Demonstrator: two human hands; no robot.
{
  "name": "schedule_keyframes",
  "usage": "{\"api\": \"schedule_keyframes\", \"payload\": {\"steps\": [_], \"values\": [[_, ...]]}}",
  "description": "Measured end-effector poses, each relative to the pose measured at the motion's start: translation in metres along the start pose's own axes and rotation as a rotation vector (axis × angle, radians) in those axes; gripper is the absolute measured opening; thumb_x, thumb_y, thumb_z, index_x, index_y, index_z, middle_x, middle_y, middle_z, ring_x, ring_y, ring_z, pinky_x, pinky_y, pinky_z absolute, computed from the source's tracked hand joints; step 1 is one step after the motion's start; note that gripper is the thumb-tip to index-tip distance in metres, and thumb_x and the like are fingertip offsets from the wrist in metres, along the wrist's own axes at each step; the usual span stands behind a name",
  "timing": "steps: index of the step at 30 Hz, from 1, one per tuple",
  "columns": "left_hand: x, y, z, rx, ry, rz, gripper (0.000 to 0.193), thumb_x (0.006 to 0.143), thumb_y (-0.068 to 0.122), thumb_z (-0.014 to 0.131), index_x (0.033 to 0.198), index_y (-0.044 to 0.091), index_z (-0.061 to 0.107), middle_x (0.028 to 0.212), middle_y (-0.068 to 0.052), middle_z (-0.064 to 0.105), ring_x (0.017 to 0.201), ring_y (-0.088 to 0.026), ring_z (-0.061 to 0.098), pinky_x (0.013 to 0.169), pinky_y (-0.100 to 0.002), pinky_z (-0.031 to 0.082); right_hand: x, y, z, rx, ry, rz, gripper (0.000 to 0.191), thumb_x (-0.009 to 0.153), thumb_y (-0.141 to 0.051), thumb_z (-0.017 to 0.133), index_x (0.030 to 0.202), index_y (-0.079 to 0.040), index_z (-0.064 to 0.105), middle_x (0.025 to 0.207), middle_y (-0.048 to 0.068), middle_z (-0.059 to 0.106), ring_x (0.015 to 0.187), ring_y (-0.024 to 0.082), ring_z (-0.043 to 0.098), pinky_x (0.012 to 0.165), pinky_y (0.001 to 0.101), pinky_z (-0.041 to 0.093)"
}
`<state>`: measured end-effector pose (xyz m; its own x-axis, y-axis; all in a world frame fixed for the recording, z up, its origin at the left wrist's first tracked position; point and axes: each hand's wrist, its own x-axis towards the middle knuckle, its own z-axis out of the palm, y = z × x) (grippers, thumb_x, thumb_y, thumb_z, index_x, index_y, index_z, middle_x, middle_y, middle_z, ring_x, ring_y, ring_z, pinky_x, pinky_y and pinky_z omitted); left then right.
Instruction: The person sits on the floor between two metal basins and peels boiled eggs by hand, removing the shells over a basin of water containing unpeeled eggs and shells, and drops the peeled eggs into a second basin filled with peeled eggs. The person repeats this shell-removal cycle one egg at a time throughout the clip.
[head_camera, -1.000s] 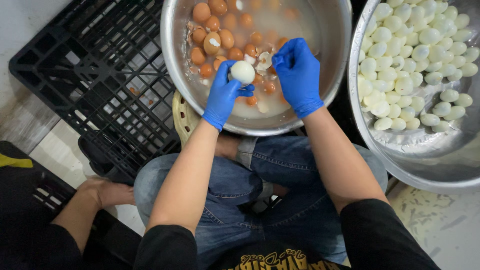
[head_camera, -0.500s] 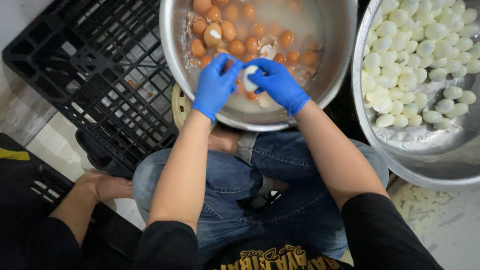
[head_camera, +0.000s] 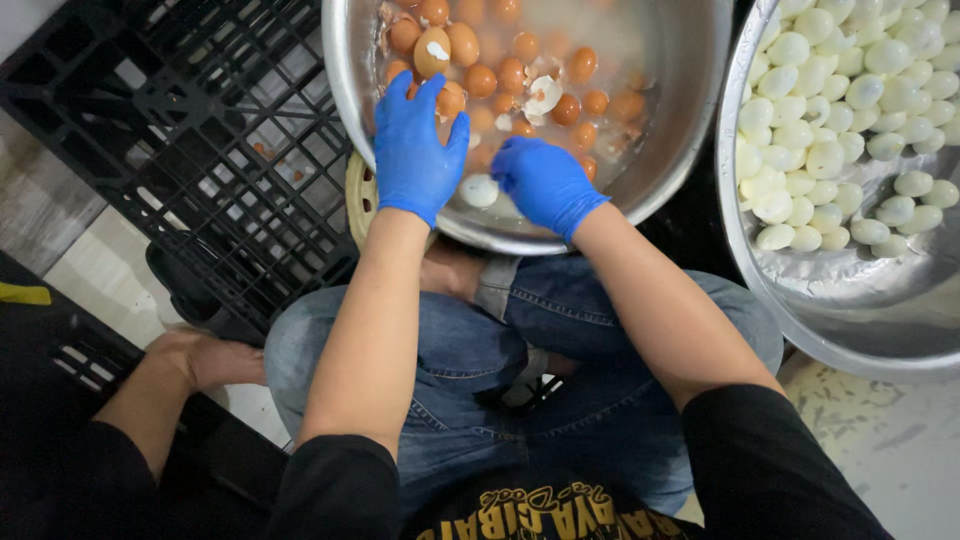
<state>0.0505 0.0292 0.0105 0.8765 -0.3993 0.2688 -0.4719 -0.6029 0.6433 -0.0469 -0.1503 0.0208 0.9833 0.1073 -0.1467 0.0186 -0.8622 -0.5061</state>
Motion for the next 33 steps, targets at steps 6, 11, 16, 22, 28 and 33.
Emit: {"api": "schedule_keyframes", "payload": {"steps": [6, 11, 16, 22, 28, 33], "values": [[0.002, 0.001, 0.002, -0.172, -0.014, 0.025, 0.035, 0.095, 0.024, 0.078, 0.123, 0.009, 0.064, 0.127, -0.018, 0.061, 0.119, -0.038, 0.059, 0.104, -0.047, 0.048, 0.002, -0.014, 0.024, 0.068, -0.019, -0.119, 0.032, 0.081, -0.015, 0.067, 0.112, -0.012, 0.075, 0.115, 0.017, 0.070, 0.100, 0.040, 0.068, 0.086, 0.0491, 0.053], [0.000, 0.003, 0.007, -0.233, -0.063, 0.027, 0.033, 0.093, 0.023, 0.077, 0.119, 0.007, 0.065, 0.116, -0.014, 0.066, 0.109, -0.036, 0.063, 0.096, -0.046, 0.051, 0.002, -0.006, 0.020, -0.154, -0.309, 0.239, 0.038, 0.087, -0.037, 0.067, 0.115, -0.012, 0.072, 0.111, 0.019, 0.071, 0.102, 0.040, 0.067, 0.088, 0.0513, 0.053], [0.000, 0.001, 0.008, -0.236, -0.118, 0.034, 0.033, 0.094, 0.025, 0.076, 0.120, 0.007, 0.066, 0.118, -0.015, 0.066, 0.111, -0.036, 0.063, 0.098, -0.046, 0.051, 0.004, 0.005, 0.020, 0.063, -0.343, 0.171, 0.045, 0.089, -0.045, 0.062, 0.121, -0.013, 0.070, 0.110, 0.022, 0.070, 0.101, 0.044, 0.066, 0.089, 0.0509, 0.052], [-0.002, -0.002, 0.007, -0.238, -0.156, 0.002, 0.036, 0.094, 0.028, 0.075, 0.119, 0.005, 0.065, 0.118, -0.020, 0.065, 0.111, -0.040, 0.061, 0.094, -0.048, 0.050, 0.004, 0.002, 0.012, 0.222, -0.442, 0.078, 0.037, 0.093, -0.037, 0.058, 0.114, -0.013, 0.077, 0.108, 0.017, 0.075, 0.098, 0.035, 0.070, 0.089, 0.0444, 0.054], [0.004, 0.005, -0.008, -0.327, -0.125, 0.028, 0.027, 0.101, 0.027, 0.073, 0.119, 0.008, 0.068, 0.118, -0.015, 0.068, 0.115, -0.035, 0.065, 0.100, -0.044, 0.052, -0.002, 0.016, -0.040, 1.193, -0.426, 0.145, 0.040, 0.100, -0.041, 0.054, 0.111, -0.009, 0.075, 0.101, 0.006, 0.073, 0.084, 0.011, 0.070, 0.059, 0.0254, 0.050], [0.005, 0.039, -0.023, -0.596, -0.279, 0.290, 0.040, 0.094, 0.023, 0.081, 0.129, 0.011, 0.067, 0.122, -0.011, 0.068, 0.118, -0.030, 0.065, 0.104, -0.040, 0.053, 0.000, 0.028, -0.031, 1.710, -0.311, 0.269, 0.044, 0.107, -0.044, 0.058, 0.124, -0.005, 0.068, 0.100, 0.005, 0.069, 0.065, 0.006, 0.051, 0.048, 0.0199, 0.034]]}}
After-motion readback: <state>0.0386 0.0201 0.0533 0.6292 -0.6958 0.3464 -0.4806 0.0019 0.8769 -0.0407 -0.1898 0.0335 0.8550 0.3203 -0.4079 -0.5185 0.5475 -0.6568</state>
